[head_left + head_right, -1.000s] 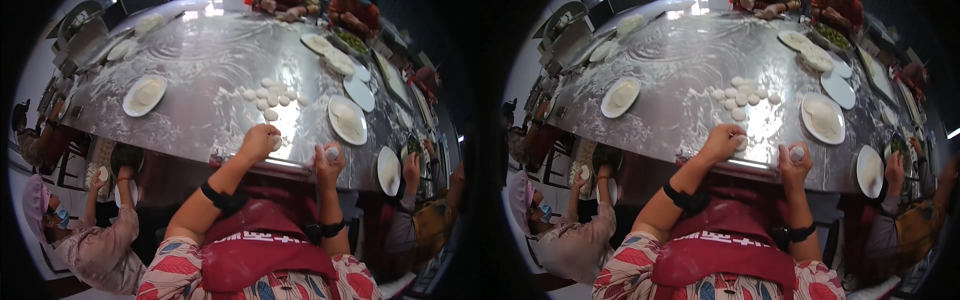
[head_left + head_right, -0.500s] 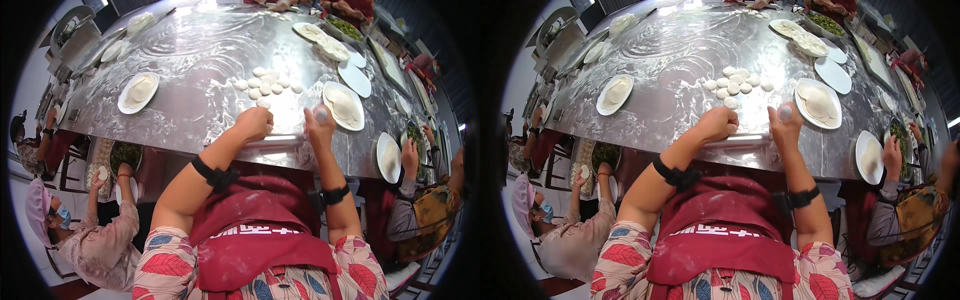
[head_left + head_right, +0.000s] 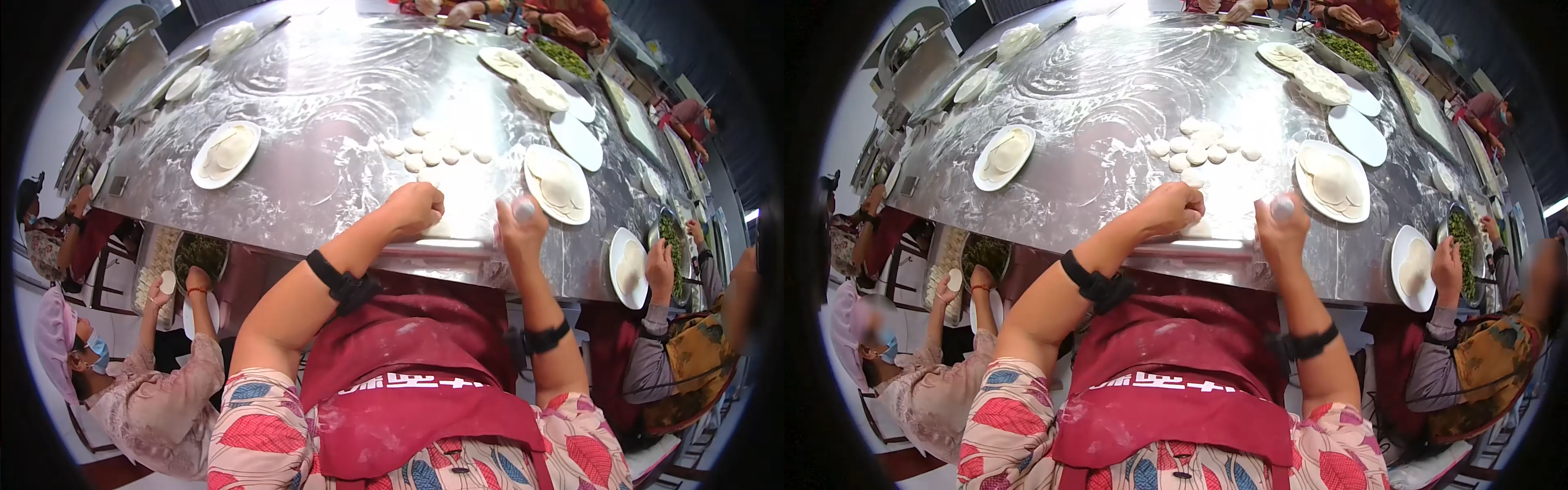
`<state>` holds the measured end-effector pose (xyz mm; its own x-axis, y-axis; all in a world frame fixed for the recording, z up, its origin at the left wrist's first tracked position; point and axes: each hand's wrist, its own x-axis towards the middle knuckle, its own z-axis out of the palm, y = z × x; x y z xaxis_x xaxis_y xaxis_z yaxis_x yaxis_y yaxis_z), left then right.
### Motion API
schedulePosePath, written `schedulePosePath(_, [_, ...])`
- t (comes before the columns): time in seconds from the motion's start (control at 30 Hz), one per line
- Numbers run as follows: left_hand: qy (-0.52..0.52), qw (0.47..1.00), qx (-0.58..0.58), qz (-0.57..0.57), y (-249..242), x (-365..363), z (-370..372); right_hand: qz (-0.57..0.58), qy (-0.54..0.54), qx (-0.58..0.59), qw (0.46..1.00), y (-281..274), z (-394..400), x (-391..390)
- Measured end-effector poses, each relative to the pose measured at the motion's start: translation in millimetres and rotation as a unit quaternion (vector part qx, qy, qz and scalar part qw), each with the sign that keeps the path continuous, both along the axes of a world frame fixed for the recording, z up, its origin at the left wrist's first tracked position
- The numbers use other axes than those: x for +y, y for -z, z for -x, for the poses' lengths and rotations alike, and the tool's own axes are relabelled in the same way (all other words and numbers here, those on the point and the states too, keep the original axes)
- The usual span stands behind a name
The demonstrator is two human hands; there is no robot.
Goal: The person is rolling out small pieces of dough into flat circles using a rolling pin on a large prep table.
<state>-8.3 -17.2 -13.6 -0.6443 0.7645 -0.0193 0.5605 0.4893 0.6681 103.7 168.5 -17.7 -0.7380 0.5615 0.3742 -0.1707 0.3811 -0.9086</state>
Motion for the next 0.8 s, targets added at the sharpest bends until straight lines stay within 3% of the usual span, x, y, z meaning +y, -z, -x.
schedulePosePath(0.13, [-0.02, 0.994, -0.091, -0.052, 5.7, -8.7, 3.2, 0.041, -0.015, 0.009, 0.999, 2.6, -19.7, -5.4])
schedulePosePath(0.33, [-0.009, 0.999, 0.015, 0.031, -7.9, 12.1, -3.0, -0.051, -0.014, 0.011, 0.999, 11.0, 52.9, 14.3])
schedulePosePath(0.43, [0.026, 1.0, 0.004, 0.013, -0.2, 6.9, 0.5, -0.007, 0.002, 0.012, 1.0, 5.2, 13.9, 3.9])
schedulePosePath(0.47, [-0.001, 1.0, -0.012, 0.001, 1.2, 3.7, 0.3, -0.056, 0.004, 0.003, 0.998, -1.9, -6.8, -1.1])
schedulePosePath(0.53, [-0.052, 0.998, -0.04, -0.016, 0.0, -2.8, 0.6, 0.013, -0.006, 0.02, 1.0, 2.6, -32.5, -10.3])
schedulePosePath(0.57, [-0.057, 0.99, -0.123, -0.035, 10.1, -5.1, 5.7, 0.005, -0.002, 0.012, 1.0, 4.3, -27.1, -8.7])
schedulePosePath(0.7, [-0.035, 0.999, -0.019, 0.021, -10.1, 1.5, -2.7, -0.077, 0.021, 0.025, 0.997, 12.6, 40.9, 12.1])
schedulePosePath(0.8, [-0.015, 1.0, -0.02, 0.0, -8.6, 10.5, -0.9, -0.103, 0.021, 0.015, 0.994, 15.3, 47.0, 16.6])
